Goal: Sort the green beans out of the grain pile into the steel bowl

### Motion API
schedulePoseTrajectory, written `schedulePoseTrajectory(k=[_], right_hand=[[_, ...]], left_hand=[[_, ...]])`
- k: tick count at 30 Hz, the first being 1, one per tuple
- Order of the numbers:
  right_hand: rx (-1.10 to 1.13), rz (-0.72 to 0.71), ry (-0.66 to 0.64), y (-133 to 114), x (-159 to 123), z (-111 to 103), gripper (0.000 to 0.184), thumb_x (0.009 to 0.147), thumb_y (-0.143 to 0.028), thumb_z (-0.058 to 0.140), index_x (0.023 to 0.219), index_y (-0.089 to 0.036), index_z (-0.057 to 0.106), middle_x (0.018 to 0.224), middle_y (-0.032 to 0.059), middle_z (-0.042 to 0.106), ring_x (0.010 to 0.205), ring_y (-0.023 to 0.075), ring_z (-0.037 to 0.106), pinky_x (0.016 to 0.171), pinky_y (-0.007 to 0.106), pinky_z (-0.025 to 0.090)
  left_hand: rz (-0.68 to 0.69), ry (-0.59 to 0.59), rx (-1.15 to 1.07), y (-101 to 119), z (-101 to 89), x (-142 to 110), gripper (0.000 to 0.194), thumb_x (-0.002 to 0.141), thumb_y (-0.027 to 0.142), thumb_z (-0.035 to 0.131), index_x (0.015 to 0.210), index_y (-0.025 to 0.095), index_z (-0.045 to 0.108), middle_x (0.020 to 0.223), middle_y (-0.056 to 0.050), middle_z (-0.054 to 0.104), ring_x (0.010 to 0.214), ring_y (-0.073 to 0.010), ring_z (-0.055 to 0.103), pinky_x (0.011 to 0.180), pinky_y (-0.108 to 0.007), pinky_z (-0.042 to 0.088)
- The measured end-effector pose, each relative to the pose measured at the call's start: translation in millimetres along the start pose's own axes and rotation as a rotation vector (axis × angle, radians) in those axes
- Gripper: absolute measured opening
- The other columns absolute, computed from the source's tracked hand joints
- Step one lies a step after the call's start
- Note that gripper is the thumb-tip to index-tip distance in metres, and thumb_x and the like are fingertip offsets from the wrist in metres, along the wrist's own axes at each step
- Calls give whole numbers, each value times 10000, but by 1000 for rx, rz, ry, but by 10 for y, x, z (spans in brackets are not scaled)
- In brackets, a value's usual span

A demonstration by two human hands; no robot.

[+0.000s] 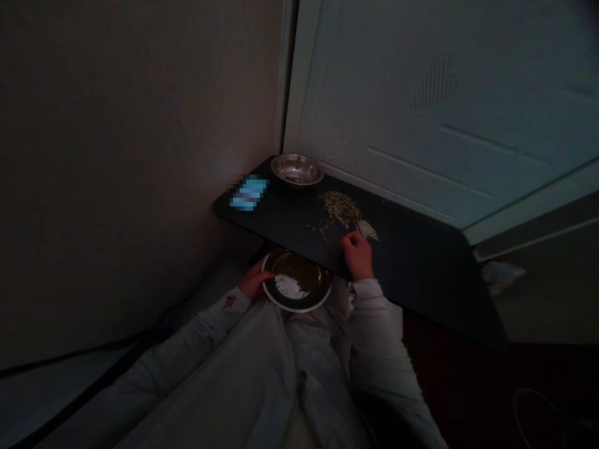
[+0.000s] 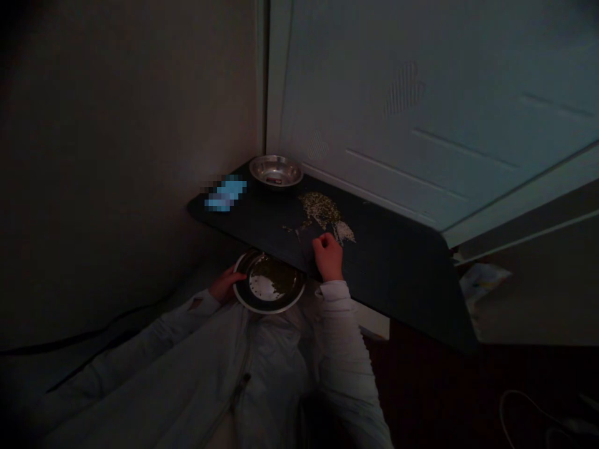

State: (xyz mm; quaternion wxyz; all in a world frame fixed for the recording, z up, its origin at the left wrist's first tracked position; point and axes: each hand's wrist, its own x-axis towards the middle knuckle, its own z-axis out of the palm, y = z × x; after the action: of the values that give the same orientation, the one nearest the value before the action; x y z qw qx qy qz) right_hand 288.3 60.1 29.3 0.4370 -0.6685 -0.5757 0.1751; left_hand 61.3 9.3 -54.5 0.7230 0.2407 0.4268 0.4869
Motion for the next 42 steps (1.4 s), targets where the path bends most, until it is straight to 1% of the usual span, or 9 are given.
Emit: schedulePoseTrajectory(k=[4,10,18,21,24,27,32,36,42], right_hand=[[36,3,-8,31,12,8,114,621,-284,444,581,-183,479,545,-27,501,535,110,436,541,228,314],[138,-17,-47,80,22,47,229,666,-395,432,692,-176,490,612,3,570,569,120,488,565,240,348],[177,-16,67,101,35,55,273,695,-421,393,782,-173,467,676,13,592,500,94,478,517,227,358],[196,-15,70,83,27,53,269,702,-407,392,812,-171,459,711,12,586,421,69,449,466,215,356],[208,-54,73,70,18,59,250,697,-377,414,825,-169,466,744,13,571,452,71,481,479,216,380],[174,-111,86,78,9,68,231,698,-354,427,820,-167,486,732,13,560,533,91,515,537,231,405],[54,-202,128,81,-5,70,220,709,-337,423,813,-164,512,706,19,560,593,115,521,586,255,410],[-20,-276,108,54,-11,62,210,724,-313,409,814,-163,526,722,26,569,634,121,523,618,254,405],[-82,-304,103,46,1,68,218,735,-309,390,822,-168,533,740,32,577,655,128,520,625,252,399]], left_hand=[[13,-2,-7,23,28,-23,695,507,107,574,1167,179,369,916,-49,609,812,-226,560,663,-308,433],[15,1,-19,34,47,-39,678,511,108,566,1160,168,379,908,-55,612,816,-230,559,664,-307,431],[-3,-9,-6,3,-1,-6,658,515,118,578,1145,167,396,867,-55,626,783,-228,569,671,-317,430],[-11,10,-4,5,6,-13,636,511,117,580,1125,158,416,853,-53,629,763,-222,574,662,-311,433],[-20,15,-10,5,12,-19,609,514,119,576,1105,149,432,824,-50,634,729,-214,580,649,-311,436],[-20,7,-11,6,14,-19,619,514,119,573,1114,155,423,827,-48,633,732,-215,580,648,-310,433],[-18,4,-1,4,15,-13,658,515,118,565,1147,164,385,835,-48,630,741,-220,578,649,-318,430],[-15,-11,-6,-13,-1,2,630,517,120,565,1125,149,405,791,-44,634,708,-211,583,650,-321,432],[-19,3,13,-24,-9,13,589,522,127,565,1095,162,434,790,-38,633,711,-210,582,635,-316,433]])
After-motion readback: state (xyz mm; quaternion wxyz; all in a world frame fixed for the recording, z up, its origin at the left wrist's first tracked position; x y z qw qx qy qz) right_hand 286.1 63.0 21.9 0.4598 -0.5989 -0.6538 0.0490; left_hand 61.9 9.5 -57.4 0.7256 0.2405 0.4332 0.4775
